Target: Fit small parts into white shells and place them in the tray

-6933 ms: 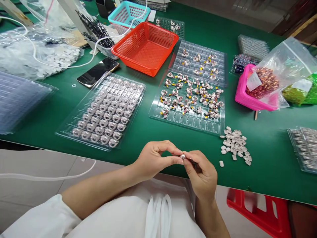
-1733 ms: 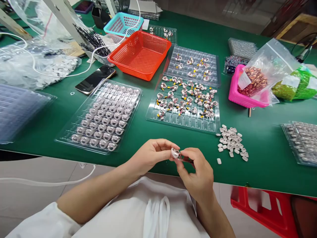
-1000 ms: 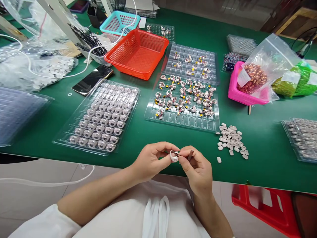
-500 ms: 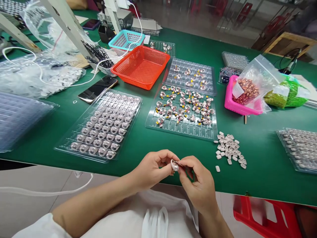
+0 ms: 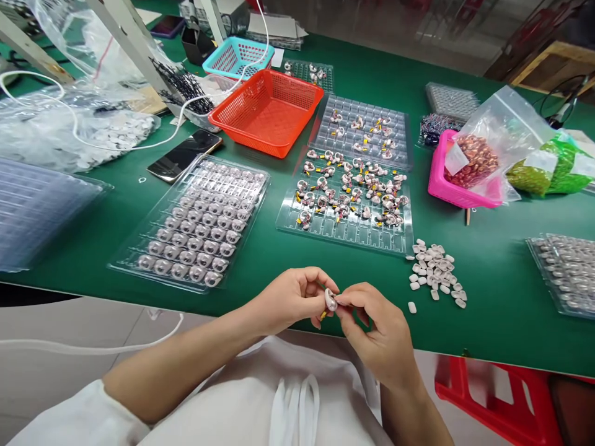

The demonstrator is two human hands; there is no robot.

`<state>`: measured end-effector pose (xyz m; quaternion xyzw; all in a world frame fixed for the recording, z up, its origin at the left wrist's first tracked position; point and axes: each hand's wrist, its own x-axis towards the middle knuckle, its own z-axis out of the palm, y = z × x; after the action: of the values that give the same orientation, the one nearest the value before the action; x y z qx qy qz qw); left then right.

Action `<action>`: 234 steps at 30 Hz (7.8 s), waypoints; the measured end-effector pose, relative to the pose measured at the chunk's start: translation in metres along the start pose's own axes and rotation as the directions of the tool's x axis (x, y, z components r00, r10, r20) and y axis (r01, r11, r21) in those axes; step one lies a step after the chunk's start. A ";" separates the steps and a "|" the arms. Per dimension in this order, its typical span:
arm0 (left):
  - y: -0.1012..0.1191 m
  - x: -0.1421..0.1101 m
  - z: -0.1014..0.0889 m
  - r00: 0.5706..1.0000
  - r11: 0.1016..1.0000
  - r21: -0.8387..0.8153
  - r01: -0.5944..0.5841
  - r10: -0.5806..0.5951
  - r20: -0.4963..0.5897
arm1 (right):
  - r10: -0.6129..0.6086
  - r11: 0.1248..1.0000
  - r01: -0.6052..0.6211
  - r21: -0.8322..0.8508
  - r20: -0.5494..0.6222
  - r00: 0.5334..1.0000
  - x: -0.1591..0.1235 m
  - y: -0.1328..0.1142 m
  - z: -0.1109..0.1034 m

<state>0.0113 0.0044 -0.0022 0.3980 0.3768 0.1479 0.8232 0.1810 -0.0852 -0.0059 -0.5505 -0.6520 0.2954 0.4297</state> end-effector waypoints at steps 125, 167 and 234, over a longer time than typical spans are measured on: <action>-0.012 -0.005 -0.007 0.970 0.973 0.178 -0.150 0.179 -0.165 | -0.079 0.997 0.080 0.006 -0.082 0.993 -0.005 0.022 0.014; -0.004 -0.002 -0.018 0.981 0.964 -0.185 0.189 -0.178 0.075 | -0.444 0.819 0.486 -0.305 0.199 0.874 0.002 0.025 -0.003; -0.015 -0.011 -0.002 0.824 0.774 0.496 -0.393 0.536 -0.185 | 0.045 0.917 0.073 0.393 -0.283 0.958 -0.024 0.017 0.022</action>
<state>0.0014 -0.0104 -0.0092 0.6246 0.4149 0.3226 0.5776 0.1703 -0.1026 -0.0359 -0.4832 -0.5130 0.3362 0.6247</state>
